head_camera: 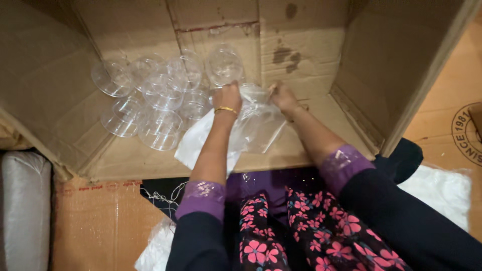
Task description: The person sits on the floor in front of a large cardboard box of clear plastic cups and packs them into plastic bags by hand. They open each bag, place cups inside, set filled bags aside, and continue bagging the remaining cups one group at a time.
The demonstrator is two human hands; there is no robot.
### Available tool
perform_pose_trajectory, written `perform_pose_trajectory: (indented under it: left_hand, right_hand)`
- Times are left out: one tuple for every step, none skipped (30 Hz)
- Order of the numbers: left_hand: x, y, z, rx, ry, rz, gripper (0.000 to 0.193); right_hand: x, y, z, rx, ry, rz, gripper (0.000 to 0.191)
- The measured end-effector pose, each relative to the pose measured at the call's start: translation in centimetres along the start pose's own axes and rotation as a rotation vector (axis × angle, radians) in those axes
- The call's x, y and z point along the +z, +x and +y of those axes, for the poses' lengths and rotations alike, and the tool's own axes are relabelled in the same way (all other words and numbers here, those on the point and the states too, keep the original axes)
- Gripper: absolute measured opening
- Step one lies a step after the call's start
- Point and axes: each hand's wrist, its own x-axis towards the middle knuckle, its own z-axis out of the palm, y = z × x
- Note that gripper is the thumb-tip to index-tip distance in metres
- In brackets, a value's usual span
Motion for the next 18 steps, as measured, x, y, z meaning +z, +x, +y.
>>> perform_pose_trajectory:
  left_hand:
    - [0.5, 0.2, 0.3, 0.034, 0.065, -0.018, 0.018]
    - [0.6, 0.2, 0.6, 0.068, 0.13, -0.038, 0.017]
    - [0.7, 0.1, 0.8, 0.022, 0.143, -0.052, 0.017]
    - [0.9, 0.0, 0.5, -0.023, 0.156, -0.059, 0.018]
    - [1.1, -0.3, 0.1, -0.067, 0.168, -0.07, 0.018]
    - [0.7, -0.6, 0.0, -0.082, 0.134, -0.118, 0.019]
    - [0.1, -0.9, 0.0, -0.095, 0.1, -0.169, 0.02]
    - [-0.7, -1.1, 0.2, -0.105, 0.067, -0.217, 0.021]
    - [-1.5, -1.6, 0.4, -0.101, -0.034, -0.224, 0.021]
    - [-2.4, -2.4, 0.4, -0.098, -0.135, -0.225, 0.023]
    - [-3.1, -3.2, 0.4, -0.096, -0.236, -0.225, 0.025]
    - [-3.3, -4.4, 0.8, -0.124, -0.319, -0.211, 0.025]
    - [-3.1, -5.6, 1.3, -0.152, -0.405, -0.201, 0.026]
    - [-2.7, -6.5, 1.8, -0.179, -0.494, -0.192, 0.027]
    - [-2.1, -6.9, 1.9, -0.14, -0.479, -0.195, 0.029]
    - [-1.4, -6.7, 1.8, -0.097, -0.466, -0.192, 0.033]
    - [-0.6, -6.3, 1.6, -0.05, -0.45, -0.185, 0.039]
    - [0.2, -5.9, 1.1, 0.0, -0.516, -0.159, 0.035]
  right_hand:
    - [0.9, 0.2, -0.3, 0.127, -0.014, 0.013, 0.027]
    - [1.7, 0.4, -0.8, 0.256, -0.029, 0.024, 0.035]
    - [2.2, 0.4, -1.1, 0.383, -0.049, 0.033, 0.042]
    - [2.5, 0.5, -1.0, 0.338, -0.106, 0.038, 0.046]
    - [2.6, 0.4, -0.9, 0.296, -0.162, 0.043, 0.05]
    - [2.3, 0.2, -1.0, 0.26, -0.215, 0.047, 0.054]
    - [1.9, -0.1, -1.2, 0.257, -0.229, 0.026, 0.051]
    - [1.1, -0.6, -1.3, 0.252, -0.241, 0.008, 0.048]
    - [0.2, -1.1, -1.5, 0.244, -0.254, -0.012, 0.047]
    - [-0.9, -1.8, -1.6, 0.096, -0.307, -0.054, 0.033]
    - [-2.0, -2.5, -1.6, -0.052, -0.358, -0.098, 0.02]
    - [-3.0, -3.4, -1.5, -0.05, -0.377, -0.102, 0.019]
    - [-4.0, -4.2, -1.4, -0.043, -0.398, -0.105, 0.018]
    - [-4.8, -4.8, -1.1, -0.033, -0.424, -0.109, 0.017]
    - [-5.4, -5.3, -0.8, -0.053, -0.502, -0.065, 0.018]
    - [-5.8, -5.3, -0.4, -0.078, -0.583, -0.019, 0.018]
    - [-6.0, -5.3, 0.0, -0.108, -0.663, 0.031, 0.019]
    - [-6.0, -4.9, 0.5, -0.084, -0.53, -0.005, 0.02]
